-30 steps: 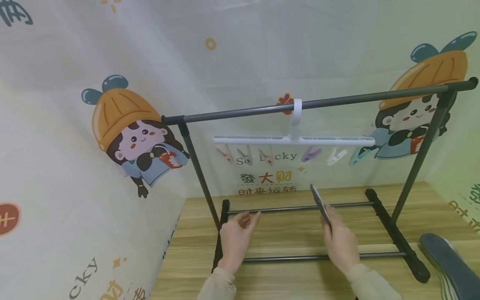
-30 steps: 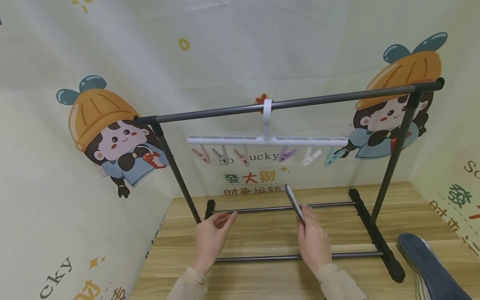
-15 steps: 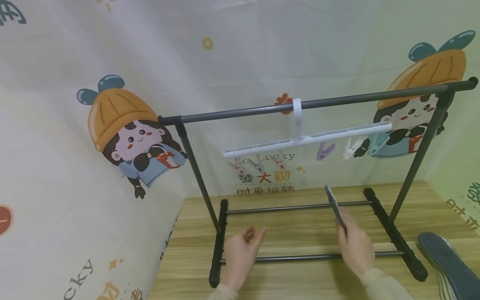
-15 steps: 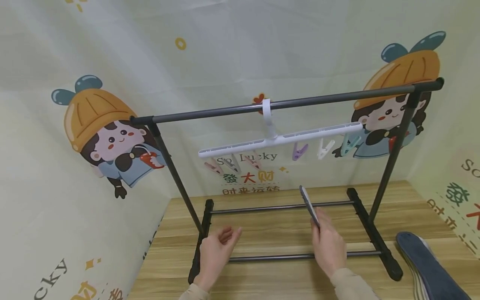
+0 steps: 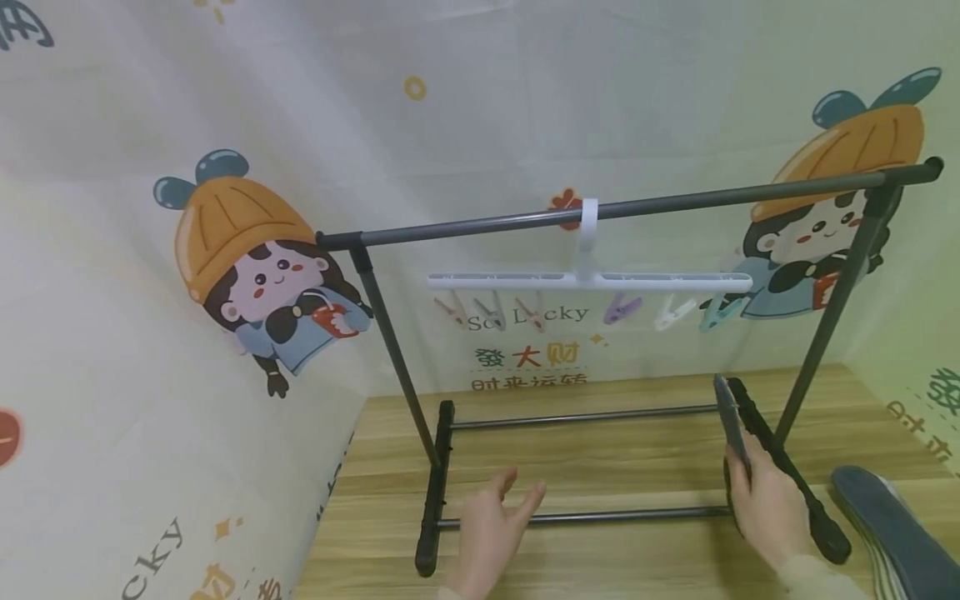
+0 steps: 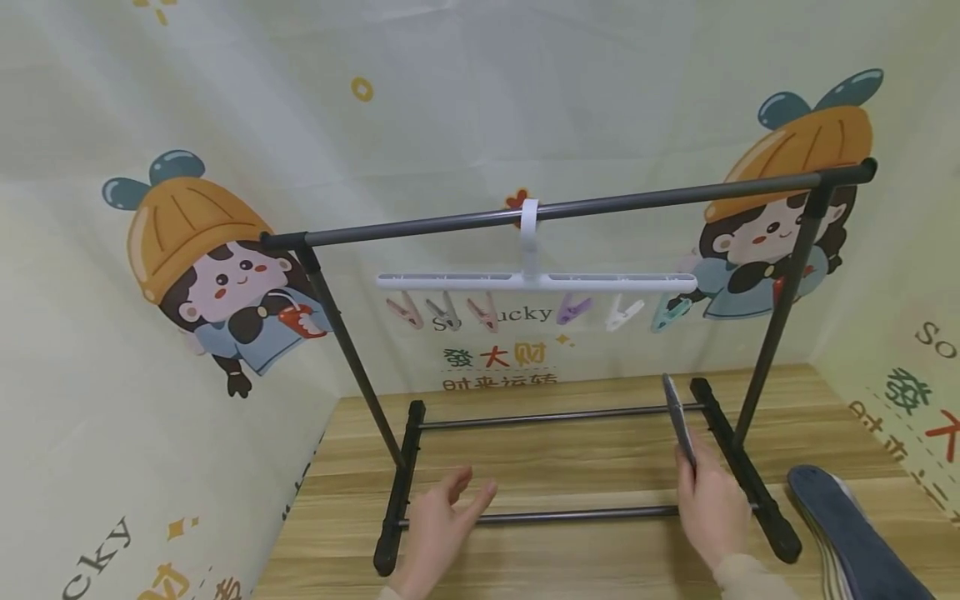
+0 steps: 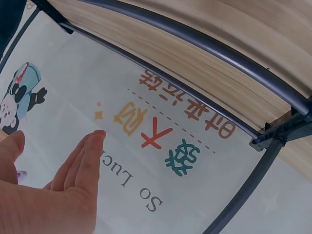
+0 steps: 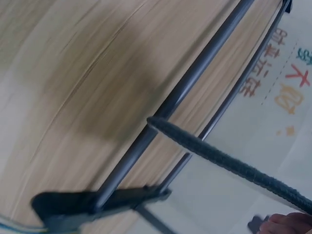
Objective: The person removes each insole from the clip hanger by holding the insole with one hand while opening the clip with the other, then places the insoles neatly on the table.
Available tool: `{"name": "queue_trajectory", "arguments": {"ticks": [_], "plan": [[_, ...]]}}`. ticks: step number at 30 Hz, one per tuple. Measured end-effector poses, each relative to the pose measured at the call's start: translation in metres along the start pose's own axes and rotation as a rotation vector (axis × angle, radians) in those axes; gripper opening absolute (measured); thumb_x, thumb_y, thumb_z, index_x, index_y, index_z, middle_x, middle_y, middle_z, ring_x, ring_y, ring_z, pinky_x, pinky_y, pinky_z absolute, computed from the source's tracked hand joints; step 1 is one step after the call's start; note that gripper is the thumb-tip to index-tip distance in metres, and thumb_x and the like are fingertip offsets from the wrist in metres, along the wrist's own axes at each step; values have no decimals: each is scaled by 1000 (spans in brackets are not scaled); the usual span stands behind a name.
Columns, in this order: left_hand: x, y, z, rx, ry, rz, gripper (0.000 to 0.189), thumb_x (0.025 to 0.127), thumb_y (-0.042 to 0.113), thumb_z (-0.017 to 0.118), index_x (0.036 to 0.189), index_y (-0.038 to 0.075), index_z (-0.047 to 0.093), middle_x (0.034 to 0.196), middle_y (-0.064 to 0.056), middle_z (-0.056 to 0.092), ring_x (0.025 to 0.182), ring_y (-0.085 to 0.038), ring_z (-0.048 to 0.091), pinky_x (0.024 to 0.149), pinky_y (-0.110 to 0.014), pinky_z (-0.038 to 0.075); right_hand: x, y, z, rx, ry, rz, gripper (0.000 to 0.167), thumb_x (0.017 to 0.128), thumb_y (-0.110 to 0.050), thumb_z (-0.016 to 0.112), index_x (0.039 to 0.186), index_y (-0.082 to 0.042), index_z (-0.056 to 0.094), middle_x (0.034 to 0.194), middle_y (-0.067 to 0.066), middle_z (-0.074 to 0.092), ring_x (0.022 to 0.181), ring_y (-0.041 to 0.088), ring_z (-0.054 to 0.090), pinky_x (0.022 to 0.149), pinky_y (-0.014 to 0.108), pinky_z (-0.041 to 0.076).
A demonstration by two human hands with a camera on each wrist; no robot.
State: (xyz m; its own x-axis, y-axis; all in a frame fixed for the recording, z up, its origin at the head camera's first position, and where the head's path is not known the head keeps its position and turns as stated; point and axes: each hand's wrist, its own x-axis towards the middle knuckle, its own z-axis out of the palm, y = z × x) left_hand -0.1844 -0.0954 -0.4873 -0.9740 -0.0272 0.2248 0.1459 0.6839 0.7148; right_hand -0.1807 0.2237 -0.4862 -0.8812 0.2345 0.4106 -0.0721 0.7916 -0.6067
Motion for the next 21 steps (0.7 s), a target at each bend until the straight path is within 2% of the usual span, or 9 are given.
{"name": "queue_trajectory", "arguments": {"ticks": [1, 3, 5, 6, 7, 11, 14, 19, 21], "plan": [[0, 0, 0, 4, -3, 6, 66, 88, 55, 66, 120, -3, 65, 118, -21, 70, 102, -40, 70, 83, -47, 59, 0, 4, -5, -9, -6, 2, 40, 106, -19, 42, 131, 11, 51, 104, 40, 63, 57, 43, 63, 45, 47, 48], [-1, 1, 1, 1, -5, 17, 65, 88, 54, 67, 120, -3, 65, 118, -21, 70, 101, -40, 70, 83, -46, 59, 1, 11, -15, -19, -28, 21, 40, 107, -20, 39, 130, 11, 51, 80, 30, 66, 46, 33, 55, 41, 41, 43], [-1, 2, 3, 1, -8, 24, 65, 89, 54, 66, 120, -3, 65, 117, -21, 70, 100, -40, 70, 82, -46, 59, 3, 19, -25, -34, -51, 62, 38, 108, -23, 37, 119, 8, 56, 63, 16, 57, 42, 23, 44, 39, 35, 33], [-1, 2, 4, -1, -9, 26, 65, 89, 54, 66, 120, -3, 65, 116, -21, 70, 99, -40, 71, 82, -45, 59, 4, 23, -31, -50, -52, 79, 37, 108, -24, 37, 112, 7, 57, 58, 12, 53, 45, 26, 49, 40, 37, 35], [-1, 3, 5, 0, -7, 30, 64, 89, 53, 66, 119, -3, 65, 115, -20, 71, 98, -39, 71, 81, -45, 60, 4, 27, -36, -60, -64, 101, 39, 108, -25, 36, 111, 8, 57, 60, 14, 56, 48, 28, 53, 42, 39, 37], [-1, 6, 8, -2, 0, 43, 61, 90, 52, 66, 116, -2, 68, 112, -18, 73, 96, -36, 72, 79, -44, 60, 4, 40, -53, -105, -57, 166, 44, 107, -27, 35, 87, 6, 55, 58, 12, 55, 50, 28, 53, 44, 39, 39], [-1, 8, 9, -8, 10, 45, 58, 90, 51, 66, 114, -1, 69, 110, -17, 73, 96, -35, 73, 78, -43, 60, 3, 48, -61, -117, -40, 200, 47, 108, -28, 32, 79, 4, 53, 51, 4, 45, 44, 18, 42, 41, 30, 32], [-1, 9, 9, -6, 16, 48, 57, 90, 51, 67, 113, -1, 69, 109, -16, 74, 94, -33, 73, 78, -42, 60, 5, 59, -75, -90, -71, 242, 55, 108, -30, 30, 91, 15, 56, 53, 10, 58, 45, 19, 54, 41, 30, 42], [-2, 10, 9, -7, 14, 49, 55, 90, 49, 68, 114, -1, 69, 109, -16, 74, 94, -34, 73, 78, -42, 60, 6, 65, -80, -90, -72, 261, 58, 108, -31, 30, 91, 18, 54, 52, 10, 57, 43, 19, 53, 40, 29, 42]]}}
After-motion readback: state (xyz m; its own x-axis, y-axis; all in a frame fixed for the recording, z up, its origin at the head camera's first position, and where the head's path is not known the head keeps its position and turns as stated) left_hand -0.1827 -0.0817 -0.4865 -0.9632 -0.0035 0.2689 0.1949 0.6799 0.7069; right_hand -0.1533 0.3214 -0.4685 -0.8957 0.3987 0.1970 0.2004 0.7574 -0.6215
